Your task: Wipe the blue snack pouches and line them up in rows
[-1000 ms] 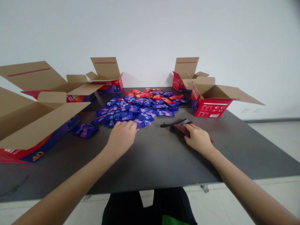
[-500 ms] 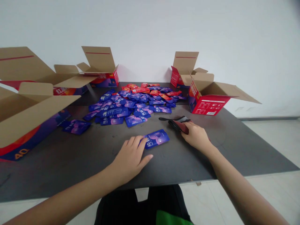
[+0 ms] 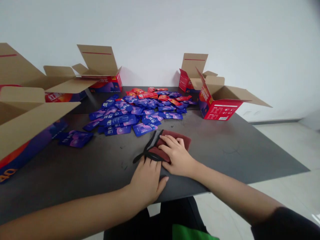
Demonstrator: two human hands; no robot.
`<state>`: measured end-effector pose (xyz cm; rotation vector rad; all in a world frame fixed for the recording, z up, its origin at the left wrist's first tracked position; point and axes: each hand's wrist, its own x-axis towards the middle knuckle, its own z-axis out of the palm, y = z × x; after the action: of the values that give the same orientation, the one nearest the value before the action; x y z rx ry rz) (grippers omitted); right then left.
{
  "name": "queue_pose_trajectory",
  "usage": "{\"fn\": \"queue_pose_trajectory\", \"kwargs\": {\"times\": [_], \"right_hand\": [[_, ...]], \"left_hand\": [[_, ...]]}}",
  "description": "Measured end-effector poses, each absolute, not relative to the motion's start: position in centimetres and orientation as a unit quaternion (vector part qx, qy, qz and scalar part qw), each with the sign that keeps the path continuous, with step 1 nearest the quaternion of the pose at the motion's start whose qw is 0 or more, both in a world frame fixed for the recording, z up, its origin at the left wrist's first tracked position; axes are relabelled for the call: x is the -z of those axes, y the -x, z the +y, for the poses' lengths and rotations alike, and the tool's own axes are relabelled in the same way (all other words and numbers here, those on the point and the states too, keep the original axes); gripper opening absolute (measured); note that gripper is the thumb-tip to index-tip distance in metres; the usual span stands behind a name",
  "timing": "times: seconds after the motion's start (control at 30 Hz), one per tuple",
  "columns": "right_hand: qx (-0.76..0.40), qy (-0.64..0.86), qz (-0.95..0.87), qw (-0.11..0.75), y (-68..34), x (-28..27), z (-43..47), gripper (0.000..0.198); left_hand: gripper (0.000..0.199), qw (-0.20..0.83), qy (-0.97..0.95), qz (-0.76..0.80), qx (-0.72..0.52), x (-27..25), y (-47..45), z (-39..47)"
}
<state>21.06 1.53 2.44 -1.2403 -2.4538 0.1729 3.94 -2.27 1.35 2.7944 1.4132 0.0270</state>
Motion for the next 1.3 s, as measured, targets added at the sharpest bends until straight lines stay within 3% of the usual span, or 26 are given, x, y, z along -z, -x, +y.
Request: {"fn": "queue_pose_trajectory", "kwargs": {"times": [0.2, 0.43, 0.6, 0.77, 0.83, 0.97, 1.1, 1.3], "right_hand": [[-0.140, 0.418, -0.892, 0.101, -23.2, -3.3, 4.7, 0.047], [-0.129, 0.403, -0.895, 0.141, -23.6, -3.3, 7.0, 0.062], [-0.108, 0.410, -0.888, 0.177, -25.0, -3.4, 7.1, 0.056], [-0.049, 0.488, -0.820, 0.296, -25.4, -4.7, 5.5, 0.063], [-0.057, 0.450, -0.845, 0.284, -24.4, -4.6, 4.1, 0.065], [-0.090, 0.397, -0.895, 0.181, -22.6, -3.0, 2.8, 0.061], [-0.059, 0.511, -0.834, 0.201, -22.7, -1.9, 3.0, 0.053], [-0.065, 0.426, -0.875, 0.218, -23.1, -1.3, 3.9, 0.048]], "left_hand": [[0.062, 0.023, -0.905, 0.425, -0.022, -1.0, -3.5, -1.9], [0.071, 0.030, -0.907, 0.420, -0.030, -0.3, -3.1, -1.7], [0.067, 0.038, -0.913, 0.406, -0.029, -0.6, -3.4, -1.5], [0.065, 0.029, -0.910, 0.414, -0.016, -0.9, -3.6, -1.6], [0.061, 0.030, -0.913, 0.406, -0.011, -0.8, -3.5, -1.6], [0.056, 0.034, -0.911, 0.412, -0.010, -0.7, -3.4, -1.7], [0.064, 0.011, -0.913, 0.407, -0.031, -0.8, -3.4, -1.7], [0.058, 0.006, -0.915, 0.402, -0.023, -1.3, -3.4, -1.7]]}}
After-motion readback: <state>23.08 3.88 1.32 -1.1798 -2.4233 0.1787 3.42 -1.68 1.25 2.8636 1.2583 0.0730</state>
